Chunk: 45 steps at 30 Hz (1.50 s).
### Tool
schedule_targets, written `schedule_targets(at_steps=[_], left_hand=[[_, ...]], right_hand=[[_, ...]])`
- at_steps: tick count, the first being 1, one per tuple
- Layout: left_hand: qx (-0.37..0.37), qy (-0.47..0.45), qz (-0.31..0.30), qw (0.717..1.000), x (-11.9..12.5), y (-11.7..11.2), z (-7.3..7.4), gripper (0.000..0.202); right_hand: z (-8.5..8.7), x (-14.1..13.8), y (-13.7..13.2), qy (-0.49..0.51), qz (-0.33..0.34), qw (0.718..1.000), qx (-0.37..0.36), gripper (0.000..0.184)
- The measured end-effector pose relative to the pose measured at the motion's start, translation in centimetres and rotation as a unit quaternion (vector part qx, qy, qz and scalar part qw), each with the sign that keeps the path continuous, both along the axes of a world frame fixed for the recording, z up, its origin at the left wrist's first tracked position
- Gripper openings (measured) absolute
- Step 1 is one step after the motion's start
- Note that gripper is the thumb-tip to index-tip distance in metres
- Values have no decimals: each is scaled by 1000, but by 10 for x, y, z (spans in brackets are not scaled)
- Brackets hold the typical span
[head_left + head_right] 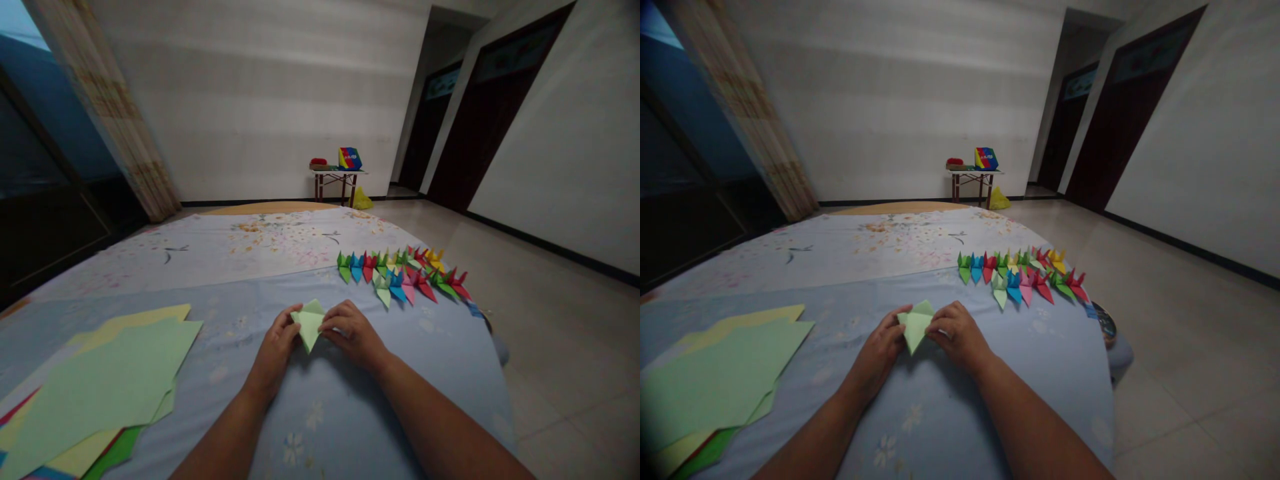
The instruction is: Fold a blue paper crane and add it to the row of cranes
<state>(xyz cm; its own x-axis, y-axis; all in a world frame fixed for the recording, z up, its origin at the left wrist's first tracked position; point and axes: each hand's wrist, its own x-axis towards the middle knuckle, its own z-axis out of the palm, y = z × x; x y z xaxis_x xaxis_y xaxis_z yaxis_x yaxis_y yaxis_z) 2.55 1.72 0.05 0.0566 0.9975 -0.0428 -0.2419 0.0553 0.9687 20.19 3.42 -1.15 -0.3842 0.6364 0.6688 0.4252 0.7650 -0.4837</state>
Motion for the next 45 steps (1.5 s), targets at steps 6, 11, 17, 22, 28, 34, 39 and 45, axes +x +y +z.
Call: schedule_targets(at_steps=[6, 11, 17, 22, 28, 34, 39, 45], left_hand=[[-5, -17, -31, 999, -1, -4, 2, 41], [-4, -25, -48, 999, -2, -1, -4, 46], [-5, 14, -57, 998, -4, 2, -11, 52], [8, 52, -31, 998, 0, 0, -9, 50], [25, 59, -53, 997, 10, -9, 2, 48], [11, 71, -49, 996, 15, -11, -3, 39], [-2, 120, 12, 993, 14, -7, -7, 39], [3, 135, 48, 990, 8, -6, -3, 32]], right_hand=[[0, 1, -1, 27, 7, 997, -71, 1], [-1, 0, 0, 73, 24, 988, -134, 4], [-3, 0, 2, 124, 34, 966, -223, 21], [-4, 0, 3, 124, -35, 972, -198, 26], [-2, -2, 0, 108, -118, 979, -129, 23], [2, -5, -4, 96, -110, 983, -107, 21], [4, -8, -7, 96, -65, 988, -102, 20], [-1, -10, -4, 117, -49, 977, -169, 15]])
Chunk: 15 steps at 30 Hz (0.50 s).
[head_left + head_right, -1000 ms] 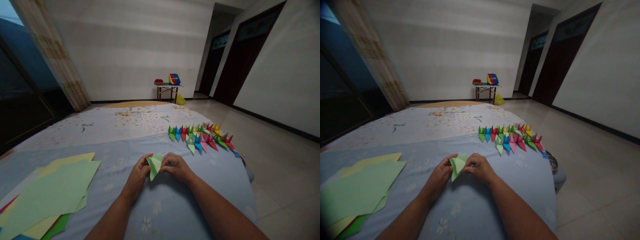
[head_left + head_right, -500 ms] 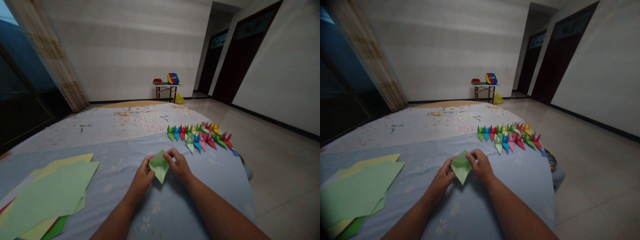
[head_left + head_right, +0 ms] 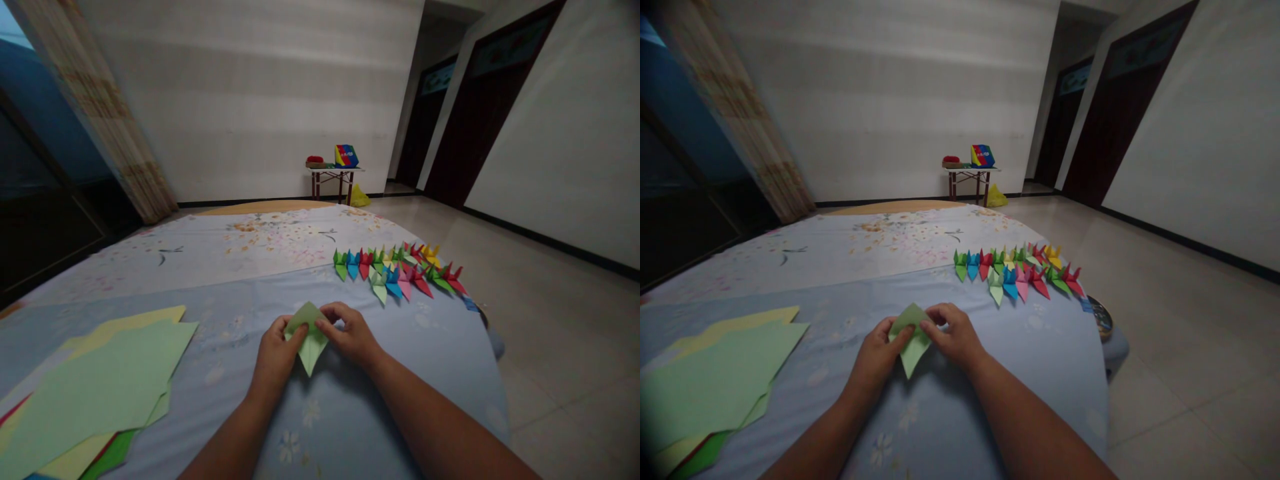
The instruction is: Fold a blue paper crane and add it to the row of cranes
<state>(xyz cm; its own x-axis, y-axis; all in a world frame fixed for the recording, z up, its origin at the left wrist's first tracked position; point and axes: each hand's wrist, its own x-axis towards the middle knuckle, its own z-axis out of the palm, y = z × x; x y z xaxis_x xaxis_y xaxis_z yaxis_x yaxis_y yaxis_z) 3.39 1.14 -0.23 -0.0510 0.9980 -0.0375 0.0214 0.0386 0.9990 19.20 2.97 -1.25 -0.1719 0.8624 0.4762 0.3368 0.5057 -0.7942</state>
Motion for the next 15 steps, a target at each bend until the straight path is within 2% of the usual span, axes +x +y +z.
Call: schedule_targets(at_steps=[3, 7, 11, 15], left_hand=[[-7, -6, 5, 1000, -1, 1, -2, 33], [-22, -12, -17, 1000, -1, 3, -5, 36], [-36, 3, -50, 998, -5, 5, -1, 30], [-53, 17, -79, 995, -10, 7, 3, 22]], right_hand=[[-5, 0, 4, 34, 5, 996, -86, 17], [-11, 1, 9, 119, 38, 976, -181, 23], [-13, 0, 11, 155, 58, 961, -224, 26], [-12, -1, 10, 177, 75, 953, -234, 28]])
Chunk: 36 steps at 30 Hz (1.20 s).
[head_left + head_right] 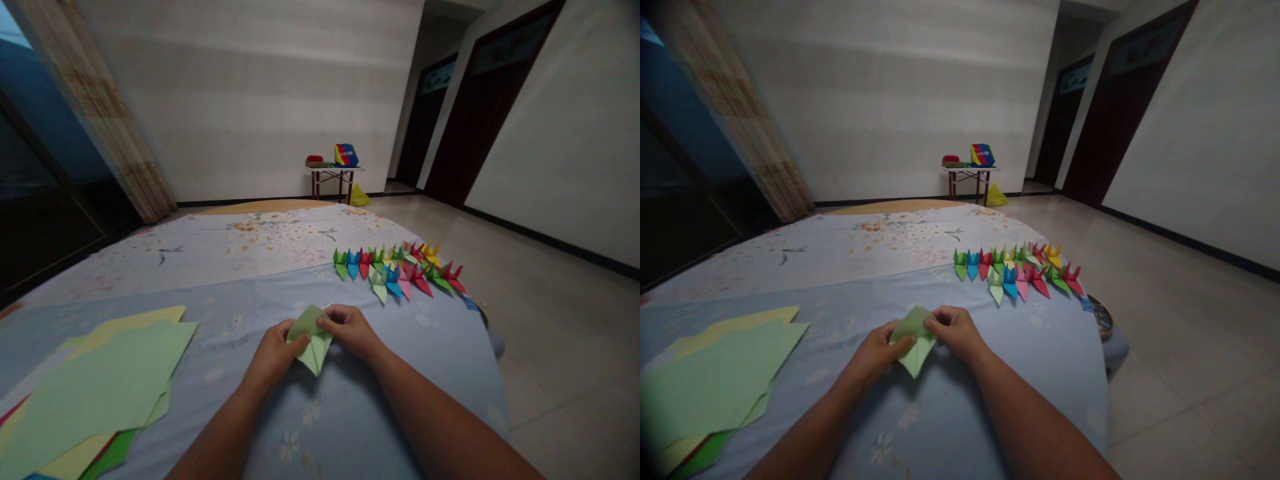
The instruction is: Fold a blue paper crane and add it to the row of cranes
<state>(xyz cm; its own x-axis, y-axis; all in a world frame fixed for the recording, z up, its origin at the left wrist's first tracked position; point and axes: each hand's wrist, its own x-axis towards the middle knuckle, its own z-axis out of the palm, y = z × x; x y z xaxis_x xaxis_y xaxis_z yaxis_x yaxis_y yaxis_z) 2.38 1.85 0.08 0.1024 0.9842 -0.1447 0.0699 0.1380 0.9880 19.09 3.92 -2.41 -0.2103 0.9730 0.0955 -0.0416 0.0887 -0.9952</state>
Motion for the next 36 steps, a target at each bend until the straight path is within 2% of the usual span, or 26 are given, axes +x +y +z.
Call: schedule_targets(at_steps=[11, 15, 19, 27, 36], left_hand=[[-30, -84, 23, 996, 5, -2, -6, 29], [-40, -120, 31, 991, 6, -3, -3, 37], [-45, -153, 33, 987, 7, -4, 1, 41], [-50, -202, 32, 977, 9, -5, 4, 46], [-25, -154, 40, 987, 9, -2, -6, 44]], right_hand=[[2, -1, -2, -35, -24, 998, 45, 29], [12, 0, -5, -22, -24, 998, 53, 38], [19, 1, -6, 41, -3, 999, 17, 51], [10, -1, -4, 40, 37, 998, 2, 38], [15, -2, -8, 20, 46, 999, 13, 36]])
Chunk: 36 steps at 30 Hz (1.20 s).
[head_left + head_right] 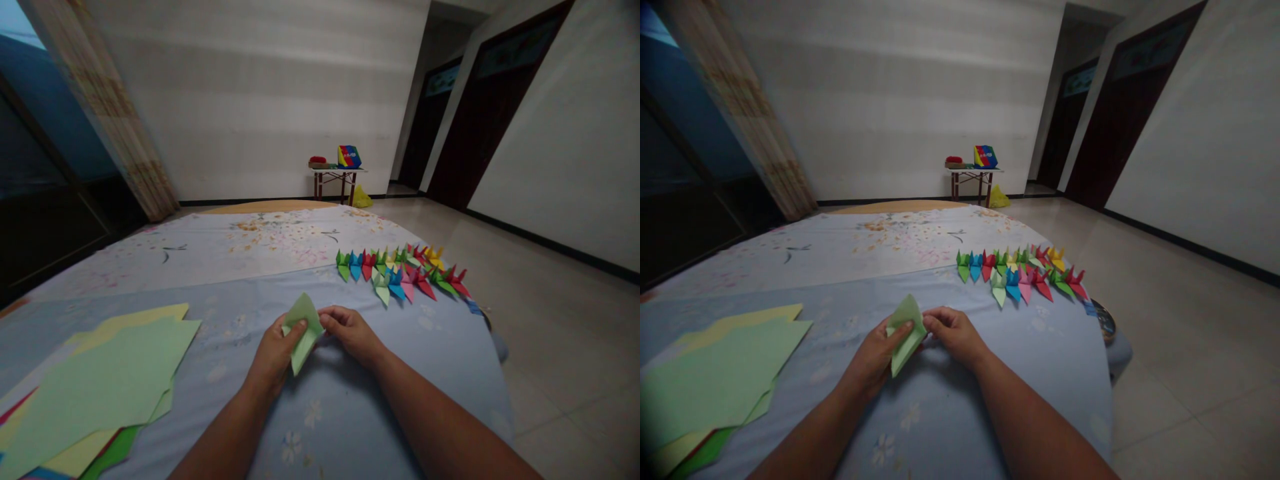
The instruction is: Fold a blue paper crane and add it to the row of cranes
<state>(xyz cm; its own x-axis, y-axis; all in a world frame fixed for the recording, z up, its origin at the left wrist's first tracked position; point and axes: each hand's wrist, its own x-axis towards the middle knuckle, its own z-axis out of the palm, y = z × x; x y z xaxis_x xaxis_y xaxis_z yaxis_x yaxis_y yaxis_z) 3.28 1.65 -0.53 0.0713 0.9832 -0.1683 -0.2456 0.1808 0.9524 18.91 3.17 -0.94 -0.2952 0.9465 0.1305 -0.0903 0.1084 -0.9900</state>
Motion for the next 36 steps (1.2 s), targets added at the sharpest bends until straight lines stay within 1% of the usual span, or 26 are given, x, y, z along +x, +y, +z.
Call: schedule_targets(at_steps=[5, 9, 14, 19, 28, 33, 36], left_hand=[[6, 33, 1, 999, 1, -1, -3, 45], [8, 60, -4, 998, 1, -3, -2, 44], [16, 70, -20, 997, 6, -6, 5, 45], [10, 73, -45, 996, 12, -10, 8, 54], [36, 114, -21, 993, 9, -9, 4, 46], [50, 129, -19, 990, 10, -9, 7, 43], [64, 132, -32, 989, 10, -9, 10, 41]], right_hand=[[-3, -2, 0, 37, 0, 999, -17, 33], [-3, -2, 1, 48, -6, 998, -36, 33], [-6, -2, 4, 40, -46, 997, -38, 33], [-11, -3, 5, 15, -83, 996, -16, 31], [-11, -3, 5, 1, -98, 995, -18, 32], [-7, -2, 5, -1, -91, 996, -16, 33], [-5, 0, 5, 2, -90, 996, -17, 35]])
